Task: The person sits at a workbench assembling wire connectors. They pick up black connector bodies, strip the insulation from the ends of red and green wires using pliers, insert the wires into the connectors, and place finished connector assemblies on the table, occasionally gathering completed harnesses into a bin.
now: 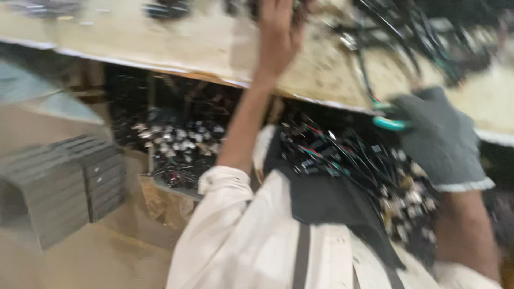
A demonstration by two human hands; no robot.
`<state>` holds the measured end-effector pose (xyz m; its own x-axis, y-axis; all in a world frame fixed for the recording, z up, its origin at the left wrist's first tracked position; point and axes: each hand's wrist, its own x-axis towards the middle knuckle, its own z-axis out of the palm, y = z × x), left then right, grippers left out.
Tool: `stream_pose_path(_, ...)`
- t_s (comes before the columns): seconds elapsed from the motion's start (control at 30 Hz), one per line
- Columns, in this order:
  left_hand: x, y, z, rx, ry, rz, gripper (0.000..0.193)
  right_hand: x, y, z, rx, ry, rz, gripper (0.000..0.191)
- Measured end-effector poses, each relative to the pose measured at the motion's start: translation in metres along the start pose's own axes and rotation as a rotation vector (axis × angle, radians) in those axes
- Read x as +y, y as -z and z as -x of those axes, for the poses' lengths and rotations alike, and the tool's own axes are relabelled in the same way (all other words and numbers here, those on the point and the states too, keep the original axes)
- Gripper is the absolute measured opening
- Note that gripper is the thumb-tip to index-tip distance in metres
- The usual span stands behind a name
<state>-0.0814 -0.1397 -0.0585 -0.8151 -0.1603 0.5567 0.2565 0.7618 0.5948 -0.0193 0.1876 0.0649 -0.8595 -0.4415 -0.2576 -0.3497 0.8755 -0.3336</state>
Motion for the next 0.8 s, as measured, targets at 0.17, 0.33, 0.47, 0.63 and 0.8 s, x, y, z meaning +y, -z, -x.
stream_pose_path(0.17, 0.048, 0.016, 0.023, -0.066, 0.295, 0.971, 0.043, 0.002, 0.005, -0.015, 0.032, 0.123, 0.001, 0.023)
stream_pose_path(0.33, 0.111, 0.027, 0.082, -0.322, 0.72, 1.463, 0.04, -0.017, -0.003, -0.039, 0.079, 0.16, -0.002, 0.019)
stream_pose_path(0.47, 0.138, 0.023, 0.105, -0.424, 0.513, 1.228, 0.043, -0.022, -0.013, -0.038, 0.105, 0.176, -0.015, 0.016)
stream_pose_path(0.63, 0.134, 0.015, 0.109, -0.545, 0.334, 1.056, 0.032, -0.019, -0.035, -0.013, 0.167, 0.189, -0.038, 0.014)
stream_pose_path(0.8, 0.131, -0.006, 0.102, -0.761, 0.475, 1.099, 0.039, -0.02, -0.048, -0.013, 0.216, 0.215, -0.057, 0.014)
